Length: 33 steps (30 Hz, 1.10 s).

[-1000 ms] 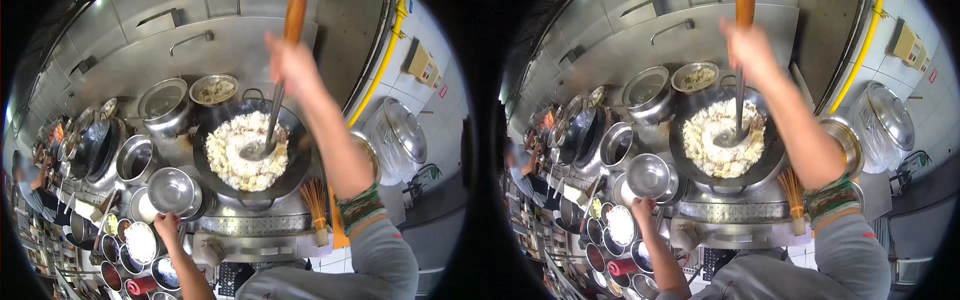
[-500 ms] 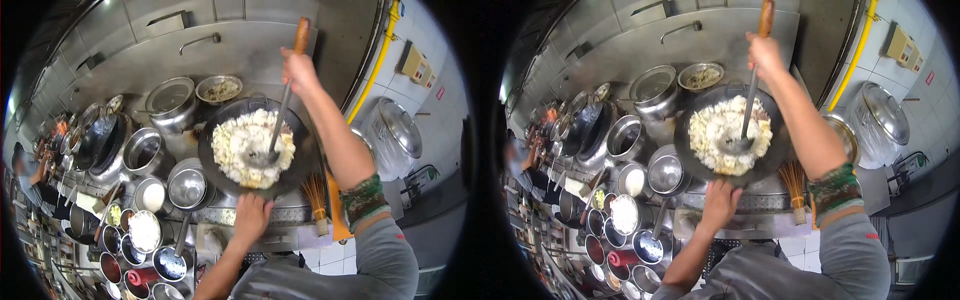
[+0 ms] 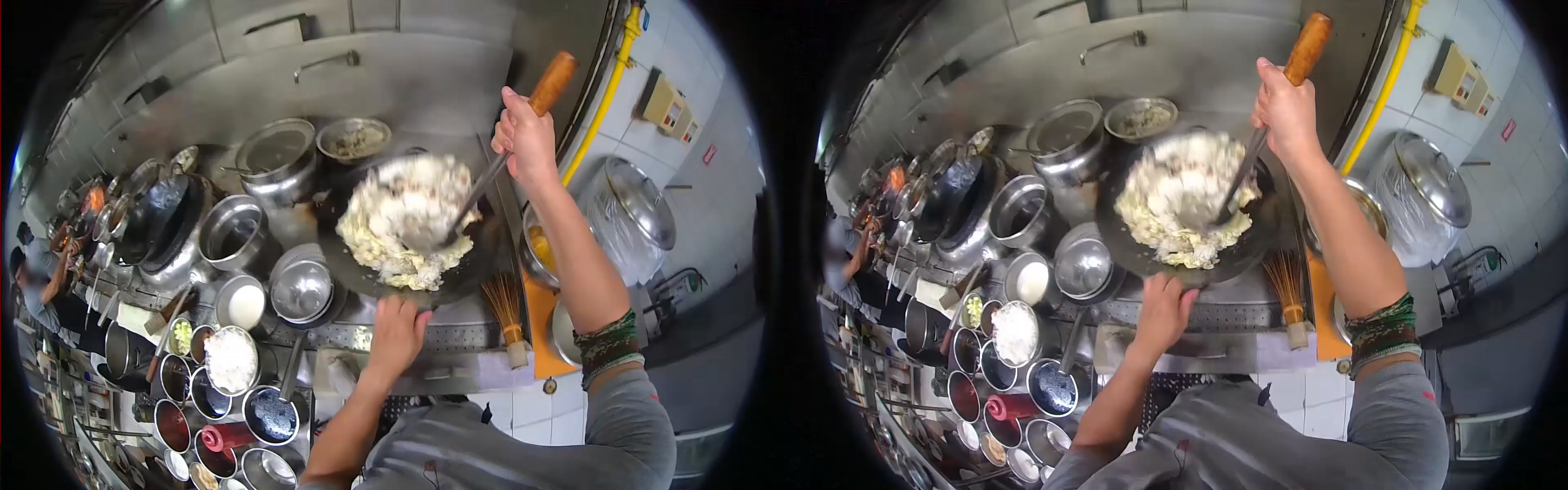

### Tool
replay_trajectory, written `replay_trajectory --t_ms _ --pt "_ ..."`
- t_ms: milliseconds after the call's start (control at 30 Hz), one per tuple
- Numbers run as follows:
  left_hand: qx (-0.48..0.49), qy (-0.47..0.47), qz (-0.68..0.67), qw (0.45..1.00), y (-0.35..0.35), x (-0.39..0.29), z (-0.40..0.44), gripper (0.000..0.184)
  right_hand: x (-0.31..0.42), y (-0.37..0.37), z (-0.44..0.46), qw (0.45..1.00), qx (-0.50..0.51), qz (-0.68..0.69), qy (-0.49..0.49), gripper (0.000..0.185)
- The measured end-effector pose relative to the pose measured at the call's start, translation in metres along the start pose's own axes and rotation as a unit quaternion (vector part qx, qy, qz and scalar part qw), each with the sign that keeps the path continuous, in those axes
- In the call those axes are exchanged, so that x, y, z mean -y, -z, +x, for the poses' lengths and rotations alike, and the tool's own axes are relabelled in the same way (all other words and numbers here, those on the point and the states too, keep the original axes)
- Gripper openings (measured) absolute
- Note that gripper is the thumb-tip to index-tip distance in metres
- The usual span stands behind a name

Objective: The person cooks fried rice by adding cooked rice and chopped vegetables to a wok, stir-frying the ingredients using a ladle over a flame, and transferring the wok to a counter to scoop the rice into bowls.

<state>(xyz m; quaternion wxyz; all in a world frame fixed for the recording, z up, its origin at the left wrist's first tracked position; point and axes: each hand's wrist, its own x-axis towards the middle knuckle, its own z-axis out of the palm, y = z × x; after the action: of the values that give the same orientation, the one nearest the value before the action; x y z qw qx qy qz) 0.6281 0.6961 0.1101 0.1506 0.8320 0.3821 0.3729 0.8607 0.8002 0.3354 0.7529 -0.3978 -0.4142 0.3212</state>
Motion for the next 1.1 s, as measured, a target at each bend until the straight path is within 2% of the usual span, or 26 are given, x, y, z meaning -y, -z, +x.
replay_trajectory --t_ms 67,133,167,200,233,267,300,333,367,400,433,500,533,567,600,633,700,767,800,833,867,900,967,1033,1100 --pt "-0.028 -0.015 0.0 0.999 -0.017 0.013 0.025 0.02 0.025 -0.013 0.011 1.0 0.018 -0.013 0.003 0.039" --pt "0.013 0.024 -0.016 1.0 -0.027 0.02 0.028 0.023 0.033 -0.01 0.019 0.999 0.027 -0.029 -0.008 0.039" --pt "0.012 0.025 -0.012 1.0 -0.015 0.015 0.025 0.023 0.033 -0.004 0.024 0.998 0.049 -0.005 0.03 0.038" --pt "-0.042 0.011 0.004 0.999 0.002 0.012 0.018 0.028 0.031 0.0 0.029 0.995 0.069 0.02 0.071 0.037" --pt "-0.094 -0.004 0.017 0.995 0.023 0.008 0.01 0.034 0.003 0.004 0.031 0.995 0.066 0.024 0.072 0.037" --pt "-0.102 0.066 0.069 0.99 0.052 0.018 -0.009 0.047 -0.045 0.01 0.028 0.997 0.009 -0.014 0.076 0.037" --pt "-0.134 0.101 0.139 0.976 0.094 0.019 -0.023 0.048 -0.074 0.01 0.028 0.994 -0.046 -0.053 0.079 0.037" --pt "-0.26 0.228 -0.035 0.938 0.115 0.038 -0.05 0.042 -0.079 0.006 0.035 0.995 -0.05 -0.052 0.071 0.037" --pt "-0.294 0.299 0.129 0.899 0.146 0.08 -0.092 0.033 -0.083 0.001 0.053 1.0 -0.012 -0.021 0.008 0.036" --pt "-0.332 0.335 0.229 0.852 0.183 0.084 -0.115 0.027 -0.09 -0.003 0.065 0.998 0.021 0.012 -0.061 0.035" --pt "-0.391 0.302 0.278 0.824 0.204 0.139 -0.169 0.021 -0.067 -0.011 0.072 0.996 0.057 0.004 -0.069 0.037" --pt "-0.298 0.445 0.289 0.793 0.232 0.146 -0.21 0.021 -0.039 -0.023 0.075 0.995 0.093 0.04 -0.018 0.035" --pt "-0.263 0.515 0.198 0.791 0.244 0.172 -0.242 0.022 -0.056 -0.027 0.075 0.994 0.093 0.044 -0.029 0.035" --pt "-0.227 0.576 0.102 0.779 0.25 0.176 -0.241 0.024 -0.08 -0.034 0.074 0.999 0.044 0.008 -0.028 0.034" --pt "-0.301 0.604 -0.051 0.736 0.242 0.176 -0.241 0.023 -0.102 -0.04 0.073 0.999 -0.008 -0.026 -0.025 0.034" --pt "-0.367 0.593 -0.176 0.695 0.234 0.172 -0.23 0.02 -0.121 -0.044 0.077 0.999 0.043 0.011 -0.019 0.033" --pt "-0.262 0.561 -0.095 0.78 0.234 0.19 -0.243 0.018 -0.118 -0.071 0.099 0.989 0.111 -0.086 -0.047 0.034" --pt "-0.147 0.529 0.022 0.835 0.241 0.211 -0.261 0.014 -0.08 -0.084 0.101 0.987 0.113 -0.104 -0.038 0.034" --pt "-0.279 0.601 -0.143 0.736 0.237 0.204 -0.251 0.011 -0.065 -0.095 0.098 0.984 0.123 -0.125 -0.039 0.035" --pt "-0.399 0.636 -0.296 0.59 0.232 0.19 -0.242 0.008 -0.059 -0.092 0.1 0.986 0.149 -0.071 -0.028 0.035" --pt "-0.402 0.651 -0.285 0.578 0.234 0.172 -0.226 0.006 -0.071 -0.094 0.081 0.987 0.118 -0.105 -0.04 0.035" --pt "-0.398 0.654 -0.283 0.577 0.237 0.172 -0.23 0.006 -0.083 -0.09 0.063 0.985 0.08 -0.143 -0.049 0.034" --pt "-0.352 0.672 -0.294 0.582 0.239 0.185 -0.226 0.006 -0.131 -0.09 0.072 0.983 0.142 -0.115 0.025 0.037" --pt "-0.333 0.675 -0.306 0.583 0.253 0.206 -0.229 0.003 -0.119 -0.088 0.081 0.976 0.139 -0.166 0.025 0.042" --pt "-0.258 0.659 -0.206 0.676 0.253 0.214 -0.237 0.004 -0.055 -0.087 0.073 0.96 0.099 -0.263 -0.02 0.044"
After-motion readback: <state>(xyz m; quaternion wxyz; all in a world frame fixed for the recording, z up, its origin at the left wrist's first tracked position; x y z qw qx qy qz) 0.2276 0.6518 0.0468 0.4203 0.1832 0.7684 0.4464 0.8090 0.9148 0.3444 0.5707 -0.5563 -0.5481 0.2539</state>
